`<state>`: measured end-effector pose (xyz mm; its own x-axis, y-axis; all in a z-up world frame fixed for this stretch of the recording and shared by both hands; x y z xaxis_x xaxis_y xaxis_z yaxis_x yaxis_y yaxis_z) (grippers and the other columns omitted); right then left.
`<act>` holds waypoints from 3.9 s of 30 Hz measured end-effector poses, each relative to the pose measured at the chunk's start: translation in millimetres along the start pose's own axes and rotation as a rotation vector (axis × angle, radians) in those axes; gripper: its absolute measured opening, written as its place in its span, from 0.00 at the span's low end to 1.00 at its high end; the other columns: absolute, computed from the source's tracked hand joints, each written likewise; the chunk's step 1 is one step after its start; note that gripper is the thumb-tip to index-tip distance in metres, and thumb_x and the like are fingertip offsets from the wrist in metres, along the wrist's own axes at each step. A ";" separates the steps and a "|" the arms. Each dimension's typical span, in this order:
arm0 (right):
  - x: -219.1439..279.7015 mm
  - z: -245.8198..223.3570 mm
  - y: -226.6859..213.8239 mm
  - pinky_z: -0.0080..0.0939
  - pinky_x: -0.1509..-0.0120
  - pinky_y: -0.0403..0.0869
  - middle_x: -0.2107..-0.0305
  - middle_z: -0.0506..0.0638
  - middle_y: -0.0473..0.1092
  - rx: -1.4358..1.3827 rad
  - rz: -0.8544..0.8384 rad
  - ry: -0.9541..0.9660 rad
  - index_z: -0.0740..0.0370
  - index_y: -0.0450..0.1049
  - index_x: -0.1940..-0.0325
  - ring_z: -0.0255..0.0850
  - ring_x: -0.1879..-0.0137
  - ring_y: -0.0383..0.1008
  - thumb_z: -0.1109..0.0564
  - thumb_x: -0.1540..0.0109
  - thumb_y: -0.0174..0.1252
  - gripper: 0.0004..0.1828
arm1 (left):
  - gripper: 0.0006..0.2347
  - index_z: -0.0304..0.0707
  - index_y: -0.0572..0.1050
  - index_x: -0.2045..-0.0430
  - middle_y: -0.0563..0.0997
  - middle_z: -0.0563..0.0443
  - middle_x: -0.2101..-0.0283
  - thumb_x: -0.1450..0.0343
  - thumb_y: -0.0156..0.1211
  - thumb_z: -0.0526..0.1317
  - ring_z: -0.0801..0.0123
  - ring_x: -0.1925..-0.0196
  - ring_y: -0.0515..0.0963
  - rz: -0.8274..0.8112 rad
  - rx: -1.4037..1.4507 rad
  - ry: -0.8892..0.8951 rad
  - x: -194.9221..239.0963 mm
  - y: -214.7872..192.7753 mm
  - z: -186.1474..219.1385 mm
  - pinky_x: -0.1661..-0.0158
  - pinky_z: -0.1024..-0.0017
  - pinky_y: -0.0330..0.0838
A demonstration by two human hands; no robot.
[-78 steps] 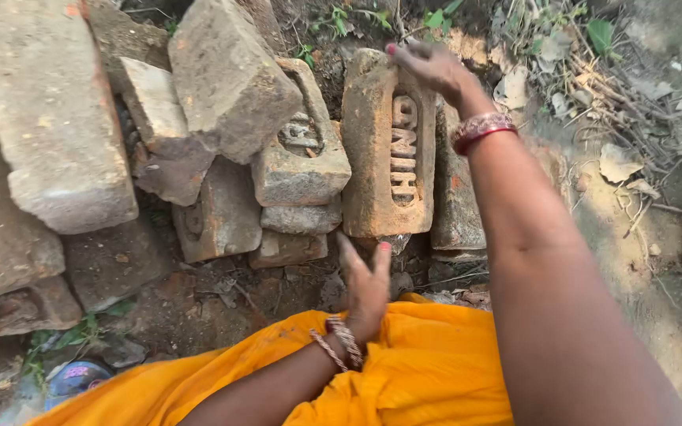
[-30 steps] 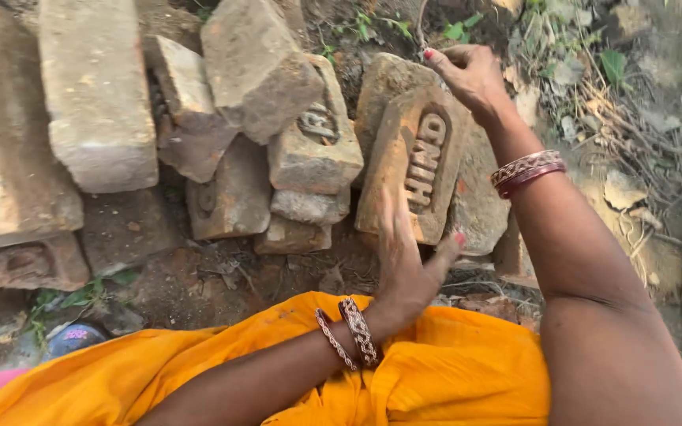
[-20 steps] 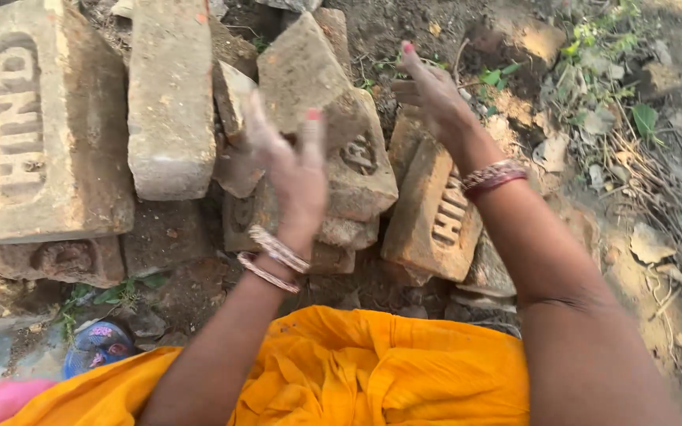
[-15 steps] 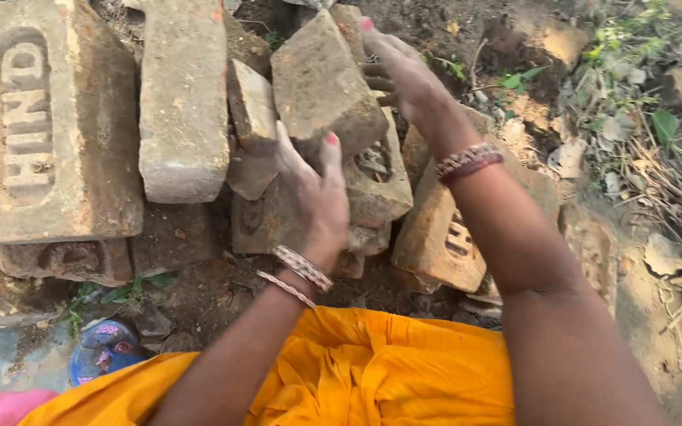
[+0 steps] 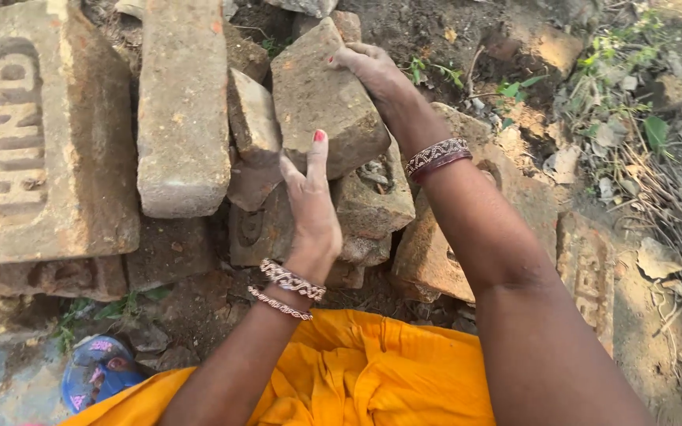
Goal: The person sits on the ground beside a pile of used bricks and stacks them one at a time, picking each brick from the ground pile and placing it into a growing stack in front of them, turning some bricks to align them.
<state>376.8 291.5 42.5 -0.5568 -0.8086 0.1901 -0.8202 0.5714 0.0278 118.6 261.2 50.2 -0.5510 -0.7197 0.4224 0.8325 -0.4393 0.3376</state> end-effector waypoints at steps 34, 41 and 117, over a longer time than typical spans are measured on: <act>193.2 -63.4 -128.9 0.44 0.34 0.69 0.43 0.59 0.71 0.598 0.357 0.089 0.67 0.61 0.28 0.45 0.37 0.71 0.43 0.37 0.61 0.39 | 0.41 0.28 0.46 0.27 0.48 0.31 0.24 0.28 0.60 0.56 0.48 0.21 0.48 -0.129 -0.499 0.585 47.1 56.3 12.8 0.25 0.55 0.43; 128.9 -124.8 -10.9 0.44 0.29 0.68 0.38 0.64 0.68 0.521 0.231 -0.219 0.72 0.61 0.29 0.48 0.32 0.69 0.39 0.35 0.60 0.42 | 0.32 0.38 0.51 0.25 0.53 0.36 0.21 0.22 0.55 0.52 0.50 0.18 0.52 0.046 -0.664 1.035 54.2 22.1 102.8 0.20 0.48 0.44; 166.5 -99.1 10.3 0.59 0.39 0.75 0.52 0.69 0.75 1.123 0.184 0.237 0.57 0.70 0.32 0.62 0.46 0.75 0.41 0.29 0.48 0.27 | 0.33 0.22 0.59 0.36 0.60 0.22 0.33 0.26 0.59 0.54 0.41 0.31 0.61 -0.300 -0.848 0.817 -29.7 106.1 120.8 0.37 0.46 0.56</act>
<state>288.6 176.7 171.7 -0.7386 -0.6118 0.2833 -0.4503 0.1348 -0.8827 216.4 301.0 175.1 -0.7844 -0.5213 -0.3361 0.6198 -0.6387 -0.4559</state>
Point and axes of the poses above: each hand's wrist, its own x-axis away from the middle knuckle, its own y-axis out of the palm, z = x × y, the point moved 9 cm from there along -x, towards the middle knuckle
